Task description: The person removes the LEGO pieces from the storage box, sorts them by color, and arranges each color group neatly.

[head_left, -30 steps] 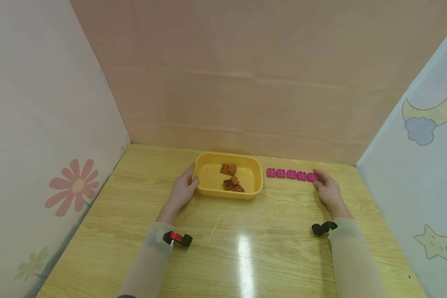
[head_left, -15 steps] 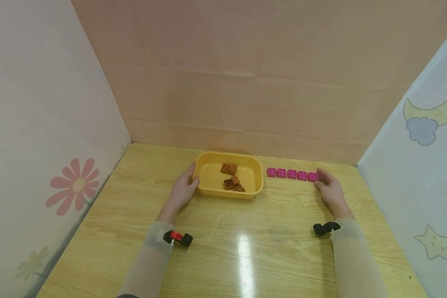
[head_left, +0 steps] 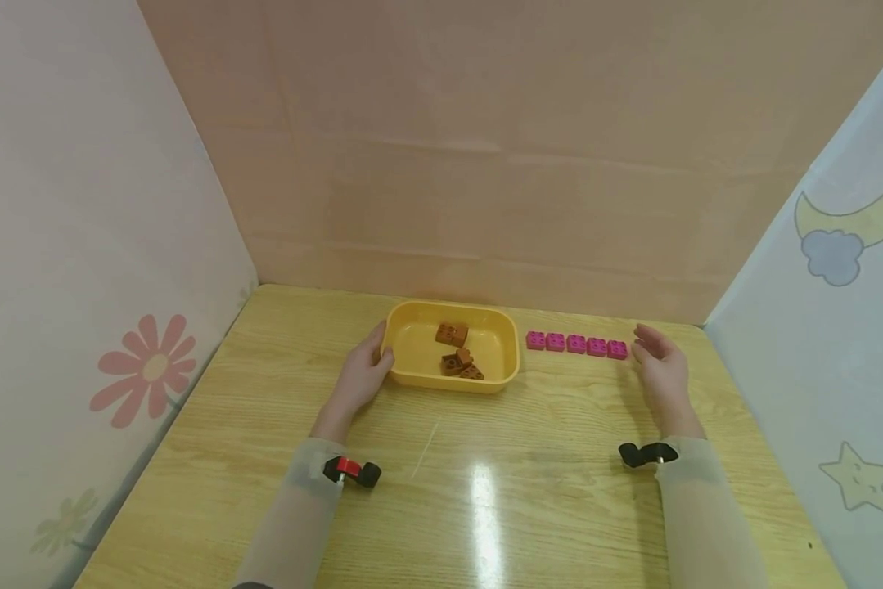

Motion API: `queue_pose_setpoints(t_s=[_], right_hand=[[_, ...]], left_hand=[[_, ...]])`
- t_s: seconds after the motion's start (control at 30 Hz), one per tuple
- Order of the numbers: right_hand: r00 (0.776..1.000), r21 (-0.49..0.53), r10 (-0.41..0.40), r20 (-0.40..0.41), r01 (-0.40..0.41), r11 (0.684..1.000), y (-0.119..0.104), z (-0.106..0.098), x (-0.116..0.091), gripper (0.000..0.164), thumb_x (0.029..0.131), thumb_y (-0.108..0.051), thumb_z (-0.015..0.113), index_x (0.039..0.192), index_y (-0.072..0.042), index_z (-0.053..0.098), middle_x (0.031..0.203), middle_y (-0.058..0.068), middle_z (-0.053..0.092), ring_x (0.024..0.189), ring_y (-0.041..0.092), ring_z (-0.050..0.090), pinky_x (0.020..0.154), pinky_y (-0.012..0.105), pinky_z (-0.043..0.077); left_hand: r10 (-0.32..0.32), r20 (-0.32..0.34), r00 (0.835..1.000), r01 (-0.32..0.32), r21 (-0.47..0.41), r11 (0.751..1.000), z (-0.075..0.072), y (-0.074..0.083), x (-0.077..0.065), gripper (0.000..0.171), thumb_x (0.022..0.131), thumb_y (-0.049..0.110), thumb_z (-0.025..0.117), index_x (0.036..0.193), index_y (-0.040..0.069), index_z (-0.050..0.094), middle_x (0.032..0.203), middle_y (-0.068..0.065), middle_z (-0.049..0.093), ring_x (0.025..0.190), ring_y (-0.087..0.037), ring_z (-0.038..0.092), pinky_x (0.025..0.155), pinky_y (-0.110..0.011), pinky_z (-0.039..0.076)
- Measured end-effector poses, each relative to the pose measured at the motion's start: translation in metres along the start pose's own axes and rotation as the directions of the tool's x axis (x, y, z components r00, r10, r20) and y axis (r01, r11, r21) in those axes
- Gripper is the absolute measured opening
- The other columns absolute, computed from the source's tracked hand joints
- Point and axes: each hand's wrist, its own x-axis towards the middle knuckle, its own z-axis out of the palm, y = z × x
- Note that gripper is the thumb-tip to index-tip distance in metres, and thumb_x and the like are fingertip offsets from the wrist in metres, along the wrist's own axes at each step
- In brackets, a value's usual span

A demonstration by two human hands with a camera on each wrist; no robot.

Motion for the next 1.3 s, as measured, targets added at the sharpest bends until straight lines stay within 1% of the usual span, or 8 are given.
queue_pose_setpoints(t_s=[0.17,0.33,0.5,0.73,0.9,1.03,1.13,1.3], right_hand=[[0.998,-0.017,-0.061,0.018,0.062,0.998,-0.007,0.006,-0.004,0.052,0.111,-0.017,0.059,0.161,-0.005,0.048,0.162,0.015,0.051,0.139,0.016,0.054,0.100,0.010,0.048],[0.989,-0.010,-0.128,0.069,0.129,0.992,-0.014,0.022,-0.010,0.052,0.110,-0.018,0.061,0.159,-0.003,0.050,0.160,0.016,0.053,0.138,0.016,0.056,0.099,0.009,0.048],[0.967,0.061,-0.206,0.146,0.199,0.978,-0.029,0.051,-0.020,0.051,0.109,-0.014,0.063,0.157,0.000,0.051,0.157,0.017,0.055,0.140,0.023,0.055,0.099,0.008,0.048],[0.935,0.200,-0.260,0.243,0.213,0.956,-0.058,0.101,-0.035,0.045,0.108,-0.009,0.064,0.151,0.002,0.056,0.151,0.021,0.058,0.139,0.029,0.054,0.100,0.013,0.051],[0.906,0.232,-0.295,0.305,0.229,0.945,-0.075,0.134,-0.045,0.042,0.107,-0.009,0.065,0.148,0.001,0.060,0.150,0.020,0.060,0.136,0.031,0.056,0.102,0.022,0.055],[0.883,0.237,-0.304,0.359,0.229,0.944,-0.086,0.158,-0.052,0.041,0.108,-0.009,0.065,0.148,-0.002,0.061,0.151,0.022,0.059,0.137,0.030,0.056,0.115,0.036,0.047],[0.867,0.242,-0.305,0.395,0.222,0.944,-0.091,0.174,-0.055,0.041,0.108,-0.007,0.064,0.148,-0.001,0.061,0.152,0.026,0.057,0.140,0.035,0.055,0.119,0.046,0.044],[0.854,0.179,-0.300,0.425,0.245,0.953,-0.098,0.198,-0.058,0.042,0.107,-0.008,0.065,0.147,0.004,0.060,0.149,0.027,0.058,0.139,0.040,0.055,0.117,0.053,0.046]], left_hand=[[-0.004,-0.006,1.000,0.004,-0.001,1.000,0.000,0.001,0.000,0.061,0.111,0.012,0.051,0.166,-0.004,0.028,0.172,-0.024,0.028,0.160,-0.034,0.025,0.129,-0.048,0.025],[-0.007,-0.013,1.000,0.007,0.007,1.000,0.001,0.002,-0.001,0.061,0.111,0.012,0.051,0.166,-0.004,0.029,0.171,-0.023,0.029,0.160,-0.034,0.026,0.129,-0.048,0.026],[-0.014,-0.015,1.000,0.014,0.005,1.000,0.001,0.000,0.000,0.060,0.111,0.012,0.051,0.166,-0.003,0.030,0.172,-0.021,0.030,0.160,-0.032,0.026,0.130,-0.046,0.025],[-0.006,-0.018,1.000,0.006,0.014,1.000,0.001,0.000,0.000,0.061,0.111,0.013,0.051,0.165,-0.004,0.029,0.171,-0.024,0.029,0.160,-0.032,0.026,0.130,-0.046,0.025],[-0.010,-0.017,1.000,0.010,0.011,1.000,0.001,-0.002,0.001,0.061,0.112,0.015,0.051,0.166,-0.003,0.030,0.171,-0.022,0.030,0.160,-0.030,0.027,0.129,-0.044,0.026],[-0.005,-0.018,1.000,0.005,0.006,1.000,0.002,-0.003,0.001,0.060,0.111,0.015,0.051,0.165,-0.003,0.031,0.171,-0.022,0.031,0.159,-0.030,0.027,0.129,-0.045,0.026],[-0.005,-0.019,1.000,0.005,0.006,1.000,0.002,-0.003,0.001,0.060,0.111,0.014,0.051,0.165,-0.003,0.031,0.171,-0.021,0.031,0.159,-0.030,0.027,0.129,-0.045,0.026],[-0.013,-0.015,1.000,0.013,0.003,1.000,0.001,-0.001,0.001,0.060,0.111,0.013,0.051,0.166,-0.003,0.030,0.172,-0.021,0.030,0.160,-0.031,0.027,0.129,-0.046,0.026]])
